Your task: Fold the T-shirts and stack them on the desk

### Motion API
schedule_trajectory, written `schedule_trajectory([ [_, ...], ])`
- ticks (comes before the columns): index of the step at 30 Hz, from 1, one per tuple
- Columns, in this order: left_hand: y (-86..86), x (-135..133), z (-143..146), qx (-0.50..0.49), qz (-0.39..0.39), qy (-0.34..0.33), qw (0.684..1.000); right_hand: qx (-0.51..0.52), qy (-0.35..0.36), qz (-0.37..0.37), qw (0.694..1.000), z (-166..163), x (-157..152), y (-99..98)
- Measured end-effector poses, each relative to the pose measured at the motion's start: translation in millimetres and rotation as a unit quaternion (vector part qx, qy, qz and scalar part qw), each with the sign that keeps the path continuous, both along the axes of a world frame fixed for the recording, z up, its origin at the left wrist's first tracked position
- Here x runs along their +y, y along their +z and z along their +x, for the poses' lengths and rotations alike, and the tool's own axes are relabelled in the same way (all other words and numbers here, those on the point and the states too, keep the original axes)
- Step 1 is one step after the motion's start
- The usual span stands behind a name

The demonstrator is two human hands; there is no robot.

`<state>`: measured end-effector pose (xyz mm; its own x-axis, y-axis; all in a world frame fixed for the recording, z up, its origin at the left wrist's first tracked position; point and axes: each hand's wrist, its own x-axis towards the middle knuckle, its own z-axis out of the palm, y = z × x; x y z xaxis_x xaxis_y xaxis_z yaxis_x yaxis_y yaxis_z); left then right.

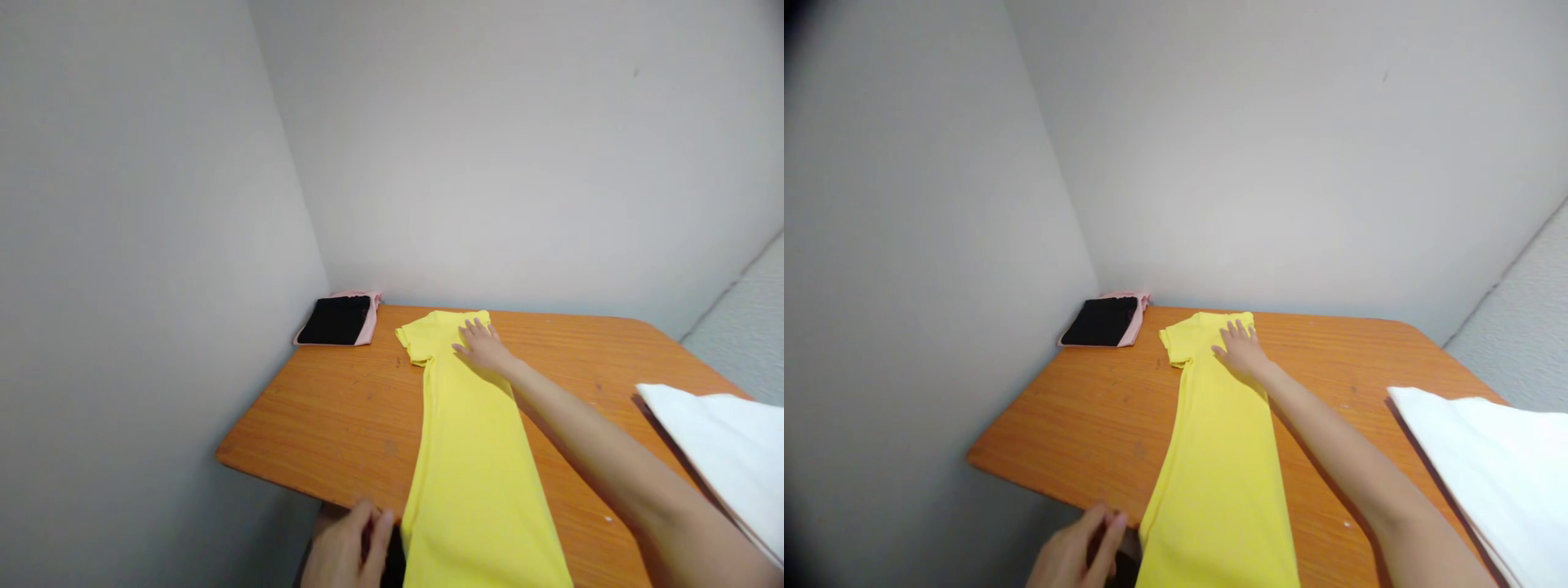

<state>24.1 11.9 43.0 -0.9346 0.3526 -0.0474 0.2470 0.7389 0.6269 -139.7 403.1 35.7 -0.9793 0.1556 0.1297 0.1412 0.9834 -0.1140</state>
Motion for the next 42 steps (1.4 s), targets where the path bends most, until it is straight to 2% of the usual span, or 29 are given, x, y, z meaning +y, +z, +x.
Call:
schedule_trajectory([
  [3,40.4,23.4,-69.0,0.099,-0.006,-0.015,0.995,0.050,0.025,-0.014,0.998,7.7,-47.8,7.3],
  [6,59.3,73.7,-156.6,0.170,-0.051,-0.060,0.982,0.076,0.013,-0.032,0.997,12.8,-89.8,5.3],
  [8,58.6,111.5,-211.3,0.176,-0.073,-0.059,0.980,0.090,-0.014,-0.044,0.995,14.6,-106.9,0.9],
  [10,51.2,144.5,-254.4,0.175,-0.098,-0.052,0.978,0.100,-0.040,-0.056,0.993,15.7,-115.2,-4.3],
  [14,29.2,186.4,-301.3,0.174,-0.151,-0.025,0.973,0.109,-0.071,-0.080,0.988,16.7,-115.5,-12.6],
  [17,17.0,200.0,-316.4,0.178,-0.177,-0.001,0.968,0.112,-0.077,-0.098,0.986,16.9,-111.7,-13.6],
  [20,16.6,202.7,-326.7,0.203,-0.181,0.014,0.962,0.123,-0.087,-0.113,0.982,17.0,-107.9,-8.5],
  [25,28.7,194.0,-328.5,0.263,-0.174,0.021,0.949,0.125,0.012,-0.136,0.983,10.8,-78.2,8.6],
  [27,30.2,196.1,-321.8,0.280,-0.174,-0.017,0.944,0.114,-0.005,-0.127,0.985,6.1,-52.6,11.7],
  [29,27.7,205.9,-313.3,0.289,-0.170,-0.101,0.937,0.106,-0.054,-0.114,0.986,1.9,-25.8,8.0],
  [32,15.8,227.2,-302.4,0.281,-0.164,-0.241,0.915,0.077,-0.079,-0.098,0.989,0.0,-0.1,-9.9],
  [34,3.9,236.5,-298.7,0.268,-0.169,-0.288,0.904,0.052,-0.072,-0.084,0.992,2.3,4.1,-24.8],
  [39,-22.3,229.3,-301.1,0.255,-0.186,-0.282,0.906,0.013,-0.067,-0.016,0.998,8.9,0.6,-46.4],
  [42,-24.9,223.3,-303.2,0.263,-0.191,-0.279,0.904,0.007,-0.067,-0.002,0.998,6.9,1.2,-45.7],
])
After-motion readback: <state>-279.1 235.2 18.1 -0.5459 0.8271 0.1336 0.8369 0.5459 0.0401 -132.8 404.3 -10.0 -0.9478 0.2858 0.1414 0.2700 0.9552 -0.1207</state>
